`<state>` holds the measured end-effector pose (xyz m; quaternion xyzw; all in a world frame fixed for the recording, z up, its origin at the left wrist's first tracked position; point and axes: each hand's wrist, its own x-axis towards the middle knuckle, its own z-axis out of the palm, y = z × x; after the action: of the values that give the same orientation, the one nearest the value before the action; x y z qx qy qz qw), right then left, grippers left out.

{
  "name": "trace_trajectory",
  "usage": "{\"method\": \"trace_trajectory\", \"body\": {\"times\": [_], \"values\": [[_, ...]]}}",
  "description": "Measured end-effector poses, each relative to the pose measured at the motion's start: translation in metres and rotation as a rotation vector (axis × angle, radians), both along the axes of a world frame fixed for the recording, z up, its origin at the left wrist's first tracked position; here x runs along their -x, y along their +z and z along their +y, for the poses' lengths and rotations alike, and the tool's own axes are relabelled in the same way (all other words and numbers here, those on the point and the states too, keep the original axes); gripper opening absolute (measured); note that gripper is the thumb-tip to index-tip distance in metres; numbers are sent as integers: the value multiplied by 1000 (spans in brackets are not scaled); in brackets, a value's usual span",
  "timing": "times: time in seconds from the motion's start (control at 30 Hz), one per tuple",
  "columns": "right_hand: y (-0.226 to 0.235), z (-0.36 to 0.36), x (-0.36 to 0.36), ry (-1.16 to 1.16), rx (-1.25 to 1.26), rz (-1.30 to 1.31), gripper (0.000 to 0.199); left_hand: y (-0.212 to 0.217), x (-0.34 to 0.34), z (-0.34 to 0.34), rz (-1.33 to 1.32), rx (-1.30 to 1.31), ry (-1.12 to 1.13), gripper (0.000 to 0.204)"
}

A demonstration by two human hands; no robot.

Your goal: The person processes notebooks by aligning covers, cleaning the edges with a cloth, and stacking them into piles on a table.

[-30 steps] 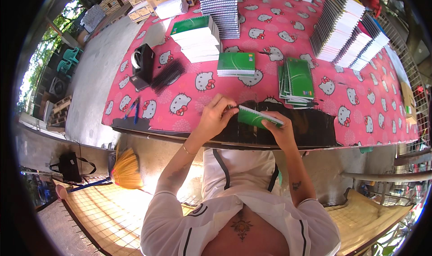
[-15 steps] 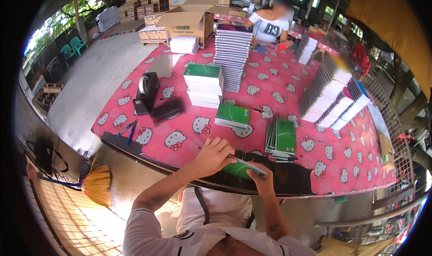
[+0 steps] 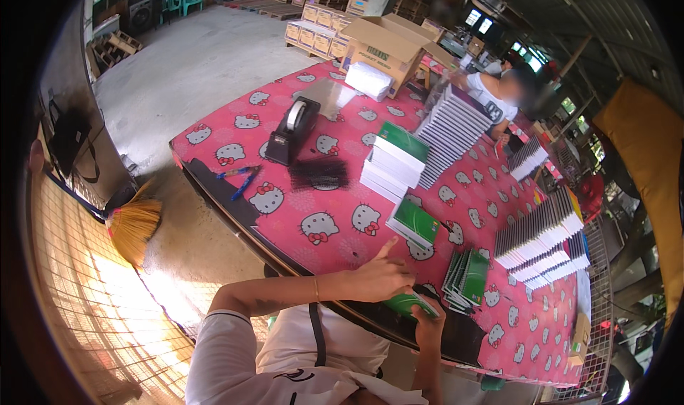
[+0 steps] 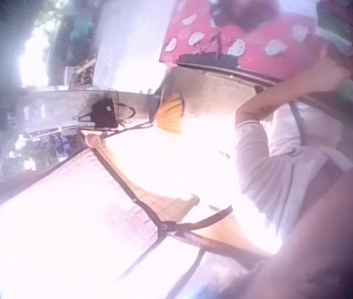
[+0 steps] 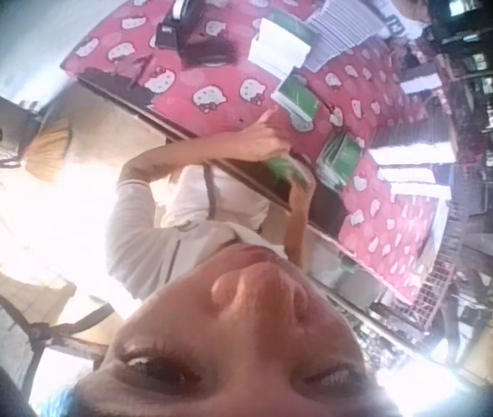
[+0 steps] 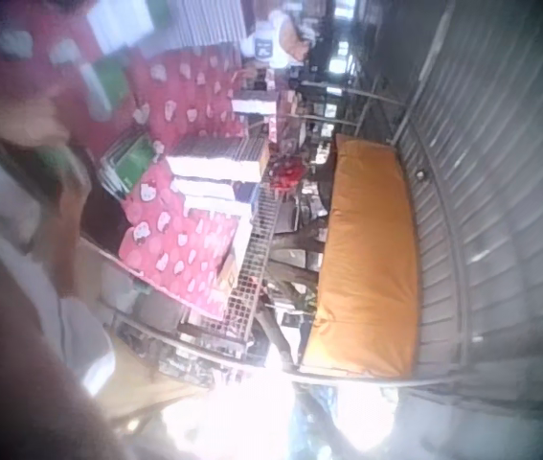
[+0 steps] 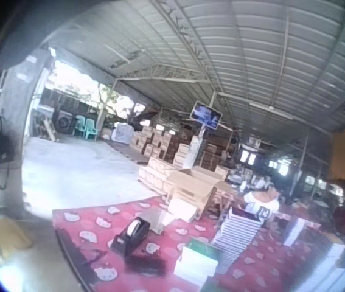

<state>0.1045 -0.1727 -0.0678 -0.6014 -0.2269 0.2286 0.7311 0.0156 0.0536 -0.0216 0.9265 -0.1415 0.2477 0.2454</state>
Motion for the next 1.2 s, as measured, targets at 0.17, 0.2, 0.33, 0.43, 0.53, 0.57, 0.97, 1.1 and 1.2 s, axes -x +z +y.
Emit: {"method": "trace_trajectory", "body": {"times": [0.17, 0.2, 0.33, 0.43, 0.53, 0.57, 0.97, 1.1, 1.2], "values": [[-10, 2, 1, -31, 44, -5, 37, 9, 6, 16, 251, 27, -43, 24], [-9, 2, 0, -39, 51, -18, 37, 0, 4, 13, 143, 42, -38, 24], [-10, 7, 3, -72, 67, -31, 36, -18, -1, 15, 17, 177, -59, 25], [-12, 5, 0, -74, 85, -23, 37, -10, -4, 23, 244, 133, -125, 26], [-12, 4, -2, -64, 87, -13, 37, 1, -3, 27, 271, 128, -160, 28], [-11, 5, -2, -60, 82, -12, 37, -2, -5, 27, 226, 132, -154, 28], [-6, 7, -9, 15, 93, -10, 38, -1, 14, 14, 49, -255, 266, 58], [4, 23, -8, 41, 114, 8, 37, -36, 27, -2, -99, -314, 347, 75], [11, 32, -4, 40, 108, 10, 37, -55, 45, -20, -79, -247, 273, 82]]}}
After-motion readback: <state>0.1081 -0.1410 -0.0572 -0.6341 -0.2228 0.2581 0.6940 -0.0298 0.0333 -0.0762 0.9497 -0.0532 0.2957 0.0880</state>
